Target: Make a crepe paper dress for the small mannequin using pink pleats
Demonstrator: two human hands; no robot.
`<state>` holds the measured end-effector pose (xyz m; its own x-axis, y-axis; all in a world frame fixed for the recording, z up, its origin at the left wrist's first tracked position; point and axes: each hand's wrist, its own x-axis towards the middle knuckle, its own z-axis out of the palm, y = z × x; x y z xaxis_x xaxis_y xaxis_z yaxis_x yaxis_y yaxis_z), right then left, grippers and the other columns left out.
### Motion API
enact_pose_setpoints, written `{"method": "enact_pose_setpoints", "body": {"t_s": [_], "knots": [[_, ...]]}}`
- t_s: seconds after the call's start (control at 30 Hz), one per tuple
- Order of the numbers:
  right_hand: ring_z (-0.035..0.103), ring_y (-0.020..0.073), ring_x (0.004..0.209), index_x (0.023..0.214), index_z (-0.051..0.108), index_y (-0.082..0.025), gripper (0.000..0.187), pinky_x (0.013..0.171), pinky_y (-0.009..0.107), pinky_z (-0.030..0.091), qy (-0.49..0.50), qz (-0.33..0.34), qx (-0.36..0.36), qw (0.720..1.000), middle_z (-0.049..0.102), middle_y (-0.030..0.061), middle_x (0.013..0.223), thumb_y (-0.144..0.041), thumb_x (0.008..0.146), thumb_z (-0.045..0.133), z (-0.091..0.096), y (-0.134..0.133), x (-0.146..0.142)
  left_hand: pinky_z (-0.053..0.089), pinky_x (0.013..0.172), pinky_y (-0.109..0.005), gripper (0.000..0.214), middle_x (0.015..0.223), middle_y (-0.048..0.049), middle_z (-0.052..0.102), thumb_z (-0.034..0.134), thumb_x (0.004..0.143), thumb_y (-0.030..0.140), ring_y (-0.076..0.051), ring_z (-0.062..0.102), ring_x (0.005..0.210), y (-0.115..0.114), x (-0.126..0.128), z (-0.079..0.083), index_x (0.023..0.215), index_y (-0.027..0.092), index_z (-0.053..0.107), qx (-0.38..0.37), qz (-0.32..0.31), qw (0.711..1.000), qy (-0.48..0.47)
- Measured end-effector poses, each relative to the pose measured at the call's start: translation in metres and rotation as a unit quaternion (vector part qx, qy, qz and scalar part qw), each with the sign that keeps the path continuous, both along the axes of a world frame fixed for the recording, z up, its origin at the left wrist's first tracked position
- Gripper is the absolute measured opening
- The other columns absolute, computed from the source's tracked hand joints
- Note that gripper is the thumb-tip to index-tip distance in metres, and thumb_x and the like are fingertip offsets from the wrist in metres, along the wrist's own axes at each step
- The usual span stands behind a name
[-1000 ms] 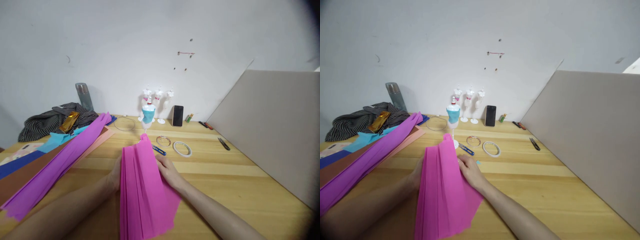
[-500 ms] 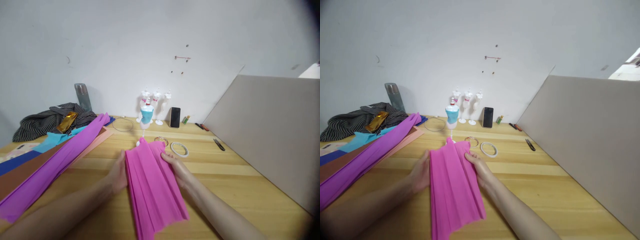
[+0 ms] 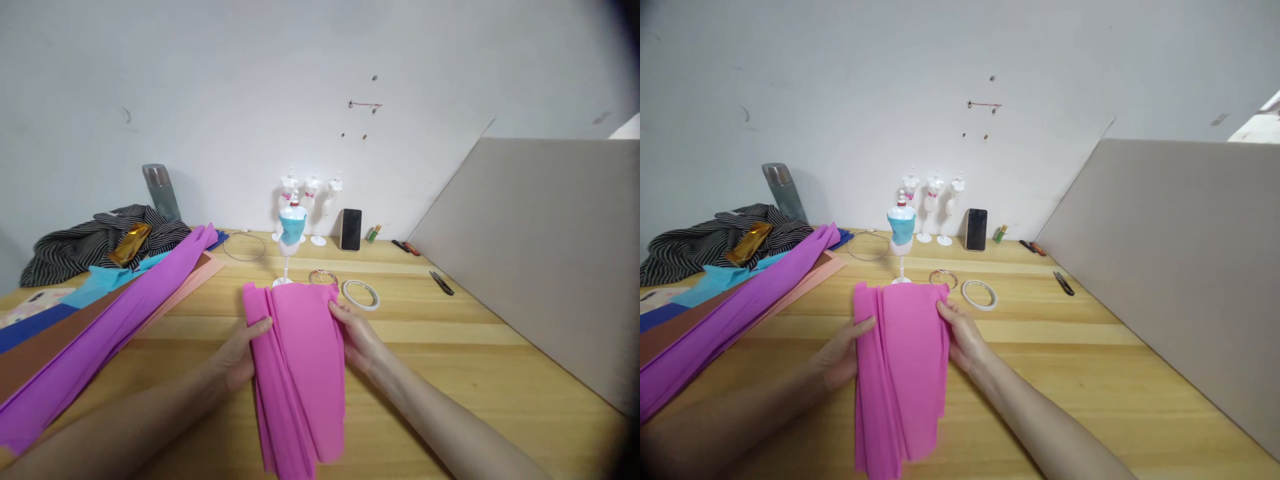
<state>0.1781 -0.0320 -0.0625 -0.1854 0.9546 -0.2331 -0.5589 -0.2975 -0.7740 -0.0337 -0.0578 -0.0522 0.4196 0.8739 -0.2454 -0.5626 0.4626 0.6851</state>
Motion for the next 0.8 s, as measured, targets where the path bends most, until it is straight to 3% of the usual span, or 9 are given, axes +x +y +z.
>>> {"method": "enact_pose_setpoints", "body": {"t_s": [0.1,0.2,0.27,0.33,0.43,0.57,0.73,0.8], "knots": [[0.068,0.0185,0.078,0.092,0.070,-0.022,0.028,0.079,0.030,0.050,-0.025,-0.005,-0.007,1.000,0.075,0.0017,0.086,-0.038,0.071,0.077,0.000,0.002,0.003,0.044,0.104,-0.048,0.052,0.126,-0.0197,0.062,0.070,0.078,0.024,-0.034,0.057,0.119,0.004,-0.004,-0.002,0.125,0.007,0.058,-0.008,0.024,1.000,0.012],[0.069,0.0225,0.088,0.101,0.070,-0.020,0.045,0.084,0.034,0.049,-0.048,0.050,0.003,0.998,0.075,0.0065,0.099,-0.045,0.065,0.081,0.003,-0.005,0.001,0.045,0.103,-0.047,0.053,0.127,-0.0200,0.062,0.071,0.076,0.024,-0.034,0.058,0.118,0.004,-0.005,-0.006,0.125,0.007,0.058,0.000,0.020,1.000,0.002],[0.070,0.0238,0.089,0.102,0.070,-0.018,0.050,0.087,0.036,0.049,-0.067,0.101,0.008,0.993,0.075,0.0088,0.100,-0.037,0.059,0.085,0.004,-0.009,-0.002,0.045,0.103,-0.048,0.055,0.125,-0.0204,0.063,0.073,0.075,0.024,-0.035,0.059,0.117,0.002,-0.004,-0.007,0.126,0.007,0.058,0.006,0.012,1.000,0.000],[0.071,0.0236,0.085,0.099,0.070,-0.015,0.048,0.087,0.037,0.050,-0.085,0.128,-0.002,0.988,0.075,0.0095,0.096,-0.027,0.056,0.087,0.004,-0.011,-0.003,0.045,0.102,-0.049,0.058,0.124,-0.0207,0.064,0.073,0.075,0.024,-0.036,0.059,0.116,0.001,-0.003,-0.005,0.127,0.007,0.057,0.019,0.001,1.000,-0.004],[0.071,0.0214,0.076,0.092,0.071,-0.014,0.038,0.082,0.036,0.053,-0.073,0.096,-0.017,0.993,0.076,0.0083,0.086,-0.024,0.058,0.086,0.001,-0.008,0.000,0.045,0.102,-0.050,0.060,0.124,-0.0196,0.064,0.073,0.074,0.024,-0.035,0.059,0.116,0.000,-0.002,-0.002,0.129,0.009,0.056,0.042,-0.012,0.999,-0.006],[0.072,0.0225,0.077,0.092,0.071,-0.013,0.034,0.085,0.038,0.053,-0.026,0.067,-0.019,0.997,0.076,0.0096,0.087,-0.031,0.065,0.081,-0.003,-0.003,0.008,0.046,0.100,-0.050,0.057,0.120,-0.0180,0.067,0.074,0.073,0.025,-0.035,0.061,0.112,-0.002,0.001,0.005,0.126,0.011,0.059,0.045,-0.017,0.999,0.025],[0.071,0.0290,0.090,0.107,0.067,-0.011,0.055,0.094,0.046,0.049,0.008,0.176,-0.009,0.984,0.074,0.0146,0.100,-0.031,0.059,0.084,-0.005,-0.006,0.009,0.048,0.096,-0.048,0.052,0.110,-0.0164,0.071,0.078,0.065,0.022,-0.034,0.065,0.104,0.003,0.006,0.023,0.114,0.011,0.066,0.049,-0.019,0.995,0.082],[0.071,0.0294,0.091,0.109,0.067,-0.012,0.057,0.094,0.047,0.048,0.013,0.187,-0.006,0.982,0.074,0.0146,0.102,-0.027,0.057,0.085,-0.006,-0.007,0.007,0.049,0.095,-0.048,0.046,0.107,-0.0158,0.072,0.078,0.064,0.020,-0.034,0.066,0.101,0.008,0.008,0.030,0.108,0.011,0.068,0.053,-0.011,0.993,0.100]]}}
